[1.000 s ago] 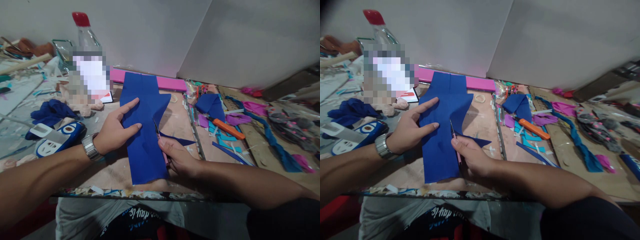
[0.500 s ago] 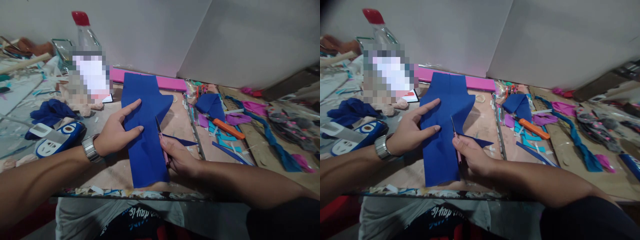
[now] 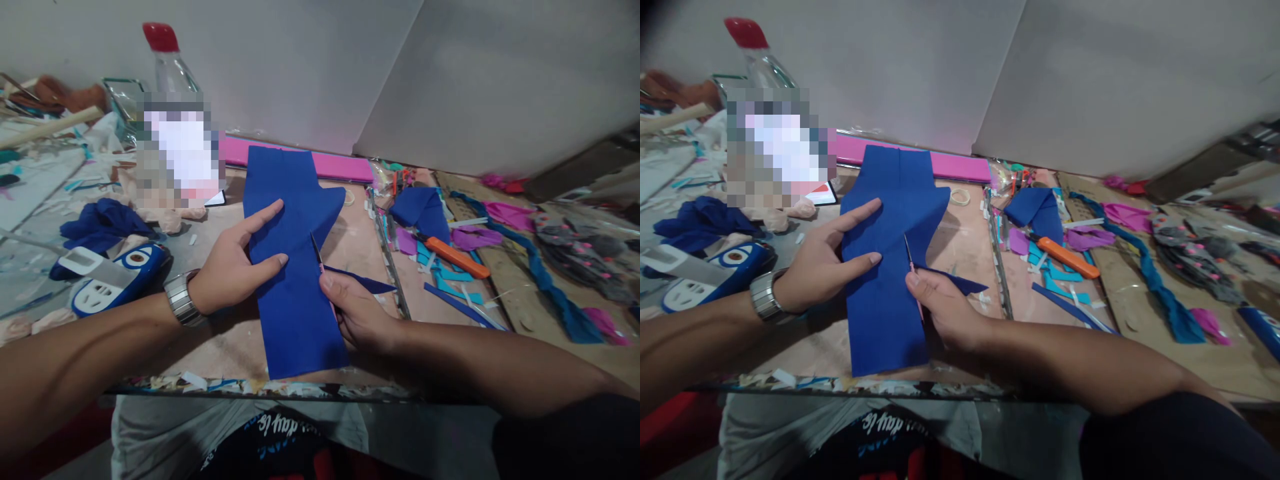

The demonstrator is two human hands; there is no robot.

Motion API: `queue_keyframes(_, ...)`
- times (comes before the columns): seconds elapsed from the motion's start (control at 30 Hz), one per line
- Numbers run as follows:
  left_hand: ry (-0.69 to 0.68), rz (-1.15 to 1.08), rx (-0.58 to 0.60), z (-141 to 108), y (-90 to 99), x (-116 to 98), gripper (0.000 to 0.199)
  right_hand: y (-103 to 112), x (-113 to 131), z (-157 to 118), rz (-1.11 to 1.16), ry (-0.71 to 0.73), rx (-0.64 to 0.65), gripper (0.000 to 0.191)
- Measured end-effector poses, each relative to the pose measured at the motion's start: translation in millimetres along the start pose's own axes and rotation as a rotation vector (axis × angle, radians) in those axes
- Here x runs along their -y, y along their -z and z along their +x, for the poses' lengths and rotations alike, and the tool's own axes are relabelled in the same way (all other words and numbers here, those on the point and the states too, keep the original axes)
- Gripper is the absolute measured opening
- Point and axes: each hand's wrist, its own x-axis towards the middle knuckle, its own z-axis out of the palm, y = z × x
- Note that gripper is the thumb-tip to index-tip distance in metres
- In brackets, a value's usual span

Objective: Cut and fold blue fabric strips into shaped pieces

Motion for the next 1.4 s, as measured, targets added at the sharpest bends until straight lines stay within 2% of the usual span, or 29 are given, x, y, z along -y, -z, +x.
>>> queue_keyframes(0.3,-0.010,0.004,-0.014,-0.3,0.0,-0.1,0.084,-0.9,-0.1,0.4,0.057,0.027,0.035,0.035)
queue_keyframes(0.53,-0.017,0.015,-0.002,-1.5,-0.5,0.0,0.084,0.8,-5.0,1.2,0.081,0.079,0.011,0.034)
queue_keyframes(0.87,-0.050,0.030,0.020,-3.4,-1.2,1.1,0.083,0.6,-2.8,2.0,0.067,0.045,0.016,0.041)
queue_keyframes(1.17,-0.051,0.013,0.024,-4.6,-1.9,0.5,0.082,-0.7,-2.2,1.4,0.085,0.052,0.003,0.032)
queue_keyframes(1.4,-0.079,-0.040,0.030,-3.6,-3.0,0.2,0.084,-0.9,-1.8,1.2,0.069,0.051,-0.034,0.035)
